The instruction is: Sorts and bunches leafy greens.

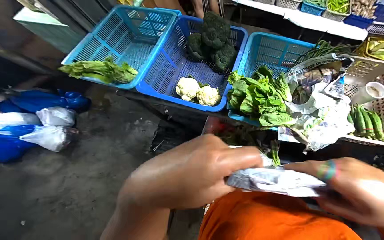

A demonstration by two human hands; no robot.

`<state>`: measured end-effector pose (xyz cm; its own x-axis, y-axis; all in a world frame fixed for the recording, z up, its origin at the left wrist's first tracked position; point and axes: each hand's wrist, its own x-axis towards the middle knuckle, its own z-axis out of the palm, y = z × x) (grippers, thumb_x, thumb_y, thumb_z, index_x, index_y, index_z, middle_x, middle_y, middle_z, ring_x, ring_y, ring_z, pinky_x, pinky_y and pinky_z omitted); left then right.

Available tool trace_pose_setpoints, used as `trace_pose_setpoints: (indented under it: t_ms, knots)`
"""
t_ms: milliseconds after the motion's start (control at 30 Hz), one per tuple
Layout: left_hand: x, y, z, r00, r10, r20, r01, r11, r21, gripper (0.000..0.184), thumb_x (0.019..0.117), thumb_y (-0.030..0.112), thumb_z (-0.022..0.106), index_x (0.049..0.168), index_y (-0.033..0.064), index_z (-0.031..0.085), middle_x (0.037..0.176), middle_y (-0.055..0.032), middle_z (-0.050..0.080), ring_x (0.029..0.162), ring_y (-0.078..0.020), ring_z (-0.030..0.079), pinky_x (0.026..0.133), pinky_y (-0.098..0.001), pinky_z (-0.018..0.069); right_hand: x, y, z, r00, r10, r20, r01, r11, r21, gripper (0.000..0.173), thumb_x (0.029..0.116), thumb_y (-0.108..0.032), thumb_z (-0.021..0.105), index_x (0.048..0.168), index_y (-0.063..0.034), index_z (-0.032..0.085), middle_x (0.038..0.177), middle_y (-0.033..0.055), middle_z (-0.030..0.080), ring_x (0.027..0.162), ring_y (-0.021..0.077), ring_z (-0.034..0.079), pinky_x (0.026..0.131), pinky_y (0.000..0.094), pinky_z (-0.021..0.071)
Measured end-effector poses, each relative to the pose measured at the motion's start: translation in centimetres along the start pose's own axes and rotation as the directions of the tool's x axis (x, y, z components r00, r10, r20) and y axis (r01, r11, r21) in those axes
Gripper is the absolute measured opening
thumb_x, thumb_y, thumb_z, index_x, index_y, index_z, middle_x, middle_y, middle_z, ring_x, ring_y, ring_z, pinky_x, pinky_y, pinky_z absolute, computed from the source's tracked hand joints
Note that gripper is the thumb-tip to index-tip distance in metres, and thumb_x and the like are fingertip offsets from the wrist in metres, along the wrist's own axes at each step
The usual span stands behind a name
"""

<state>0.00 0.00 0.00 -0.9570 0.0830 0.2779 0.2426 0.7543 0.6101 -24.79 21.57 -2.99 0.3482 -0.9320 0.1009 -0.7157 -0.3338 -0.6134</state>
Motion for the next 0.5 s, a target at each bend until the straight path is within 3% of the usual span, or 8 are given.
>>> trace_pose_setpoints:
  t_ms: [67, 100, 133, 200, 233, 333, 400, 500]
  knots:
    - [-2.8, -3.4, 1.3, 0.976, -0.189, 0.111, 0.186, 0.982, 0.033, 0.010, 0.0934, 0.017, 0.062, 0.100, 0.0177, 0.070, 0.075, 0.0097, 0.066, 0.065, 0.0015, 0.061, 0.056, -0.0206, 0.0509, 2.2, 2.8, 3.9, 0.986, 0.109, 0.124, -0.124, 0.986, 0.113, 0.026, 0.0943, -0.020, 0.062, 0.117, -0.0082, 0.066, 0.085, 0.0079, 0.069, 0.074, 0.0226, 0.067, 0.065, 0.0470, 0.0568]
    - [-3.6, -5.4, 2.3, 0.926, -0.335, 0.174, 0.326, 0.942, 0.078, 0.011, 0.0914, 0.013, 0.064, 0.099, 0.0168, 0.071, 0.076, 0.0047, 0.068, 0.068, -0.0072, 0.065, 0.060, -0.0309, 0.0544, 3.5, 4.5, 5.9, 0.955, 0.210, 0.210, -0.243, 0.959, 0.145, 0.018, 0.0960, -0.022, 0.064, 0.099, -0.0044, 0.066, 0.078, 0.0120, 0.065, 0.072, 0.0284, 0.066, 0.066, 0.0517, 0.0544]
    - [-3.9, -7.4, 3.4, 0.836, -0.490, 0.247, 0.472, 0.872, 0.134, 0.013, 0.0925, 0.008, 0.065, 0.101, 0.0134, 0.073, 0.081, -0.0038, 0.071, 0.076, -0.0195, 0.069, 0.068, -0.0441, 0.0561, 4.9, 6.2, 7.7, 0.903, 0.312, 0.296, -0.362, 0.923, 0.133, 0.024, 0.0984, -0.023, 0.063, 0.093, 0.0005, 0.065, 0.079, 0.0172, 0.064, 0.077, 0.0343, 0.066, 0.071, 0.0564, 0.0533]
    - [-4.0, -11.5, 5.9, 0.650, -0.707, 0.278, 0.646, 0.707, 0.289, 0.020, 0.0938, 0.002, 0.064, 0.110, 0.0104, 0.073, 0.094, -0.0166, 0.072, 0.093, -0.0375, 0.070, 0.081, -0.0610, 0.0534, 7.2, 8.8, 10.9, 0.801, 0.504, 0.324, -0.533, 0.846, 0.001, 0.027, 0.1013, -0.019, 0.058, 0.099, 0.0066, 0.066, 0.092, 0.0261, 0.067, 0.092, 0.0441, 0.067, 0.082, 0.0645, 0.0518]
    - [-4.2, -13.1, 7.1, 0.636, -0.742, 0.210, 0.655, 0.664, 0.361, 0.022, 0.0935, 0.001, 0.063, 0.112, 0.0109, 0.072, 0.099, -0.0181, 0.072, 0.097, -0.0404, 0.070, 0.081, -0.0629, 0.0534, 8.0, 9.4, 12.0, 0.775, 0.582, 0.247, -0.575, 0.811, -0.107, 0.023, 0.1006, -0.013, 0.056, 0.104, 0.0068, 0.067, 0.098, 0.0289, 0.069, 0.097, 0.0483, 0.068, 0.084, 0.0687, 0.0513]
    - [-5.1, -15.3, 9.3, 0.832, -0.521, -0.192, 0.553, 0.747, 0.369, 0.023, 0.0904, -0.005, 0.062, 0.107, 0.0060, 0.074, 0.111, -0.0141, 0.073, 0.104, -0.0334, 0.071, 0.085, -0.0548, 0.0582, 7.5, 10.4, 13.4, 0.850, 0.462, -0.253, -0.523, 0.795, -0.306, 0.017, 0.0949, -0.003, 0.059, 0.106, -0.0004, 0.072, 0.093, 0.0225, 0.073, 0.086, 0.0440, 0.073, 0.070, 0.0644, 0.0573]
    - [-5.9, -15.2, 10.8, 0.866, -0.305, -0.395, 0.432, 0.856, 0.286, 0.028, 0.0889, -0.007, 0.060, 0.111, 0.0032, 0.075, 0.119, -0.0136, 0.073, 0.112, -0.0292, 0.071, 0.093, -0.0475, 0.0590, 5.9, 9.6, 12.9, 0.844, 0.346, -0.410, -0.494, 0.800, -0.340, 0.025, 0.1001, -0.008, 0.054, 0.117, -0.0052, 0.072, 0.103, 0.0164, 0.076, 0.092, 0.0358, 0.075, 0.075, 0.0549, 0.0605]
    - [-8.5, -16.2, 15.7, 0.894, -0.253, -0.370, 0.329, 0.931, 0.159, 0.034, 0.0924, -0.004, 0.053, 0.118, 0.0047, 0.074, 0.125, -0.0135, 0.072, 0.121, -0.0286, 0.067, 0.100, -0.0448, 0.0565, 2.7, 8.3, 15.4, 0.819, 0.341, -0.461, -0.516, 0.789, -0.334, 0.031, 0.1014, -0.005, 0.051, 0.125, -0.0038, 0.071, 0.121, 0.0159, 0.074, 0.107, 0.0339, 0.073, 0.088, 0.0501, 0.0602]
